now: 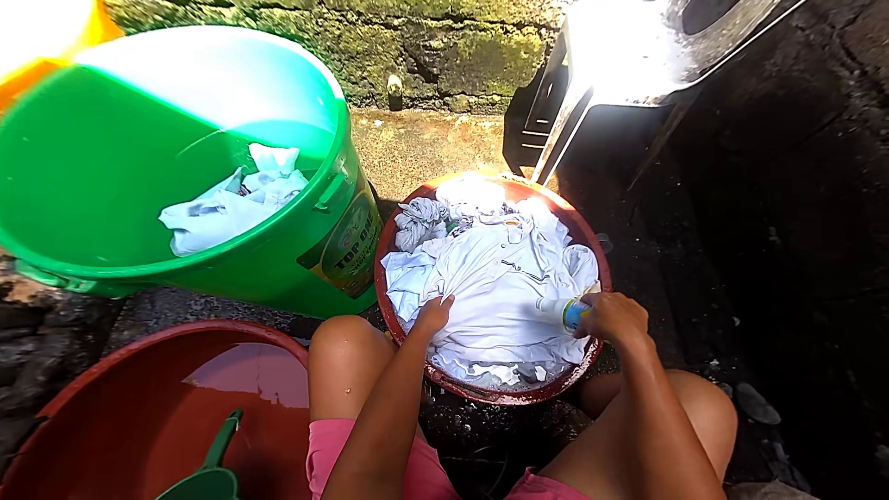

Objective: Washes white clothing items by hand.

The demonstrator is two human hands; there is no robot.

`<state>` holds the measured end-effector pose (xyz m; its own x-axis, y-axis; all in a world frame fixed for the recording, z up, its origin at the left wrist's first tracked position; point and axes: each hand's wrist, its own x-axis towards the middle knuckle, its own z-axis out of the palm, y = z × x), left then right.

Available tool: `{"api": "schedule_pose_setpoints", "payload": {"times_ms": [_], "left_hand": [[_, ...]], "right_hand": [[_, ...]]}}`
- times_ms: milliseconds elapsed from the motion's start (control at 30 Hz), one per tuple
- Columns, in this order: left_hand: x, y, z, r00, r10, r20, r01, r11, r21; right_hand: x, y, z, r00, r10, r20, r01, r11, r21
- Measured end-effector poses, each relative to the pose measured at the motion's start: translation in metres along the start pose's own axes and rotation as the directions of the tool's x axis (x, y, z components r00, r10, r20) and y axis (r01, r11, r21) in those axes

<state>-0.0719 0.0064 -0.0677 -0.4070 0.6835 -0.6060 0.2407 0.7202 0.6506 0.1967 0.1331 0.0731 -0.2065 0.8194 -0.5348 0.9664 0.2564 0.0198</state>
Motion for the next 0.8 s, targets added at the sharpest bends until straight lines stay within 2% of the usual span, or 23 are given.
{"api": "schedule_pose_setpoints", "payload": {"times_ms": [133, 267, 433, 800], "left_hand": [[-0.002, 0.002, 0.0, 1.0, -0.011, -0.001, 0.011, 1.0, 0.015], [-0.005, 0.003, -0.003, 1.0, -0.01, 0.008, 0.01, 1.0, 0.026], [-0.005, 0.001, -0.005, 1.0, -0.007, 0.018, 0.007, 1.0, 0.027], [-0.001, 0.0, -0.004, 0.999, -0.012, 0.034, 0.011, 0.999, 0.048]], "right_hand": [[0.002, -0.033, -0.002, 0.986, -0.112, -0.124, 0.117, 0.992, 0.04], [0.003, -0.061, -0.005, 0.966, -0.192, -0.171, 0.196, 0.981, 0.008], [0.004, -0.075, -0.009, 0.949, -0.223, -0.225, 0.225, 0.974, -0.014], [0.001, -0.096, -0.005, 0.929, -0.319, -0.186, 0.306, 0.948, -0.092]]}}
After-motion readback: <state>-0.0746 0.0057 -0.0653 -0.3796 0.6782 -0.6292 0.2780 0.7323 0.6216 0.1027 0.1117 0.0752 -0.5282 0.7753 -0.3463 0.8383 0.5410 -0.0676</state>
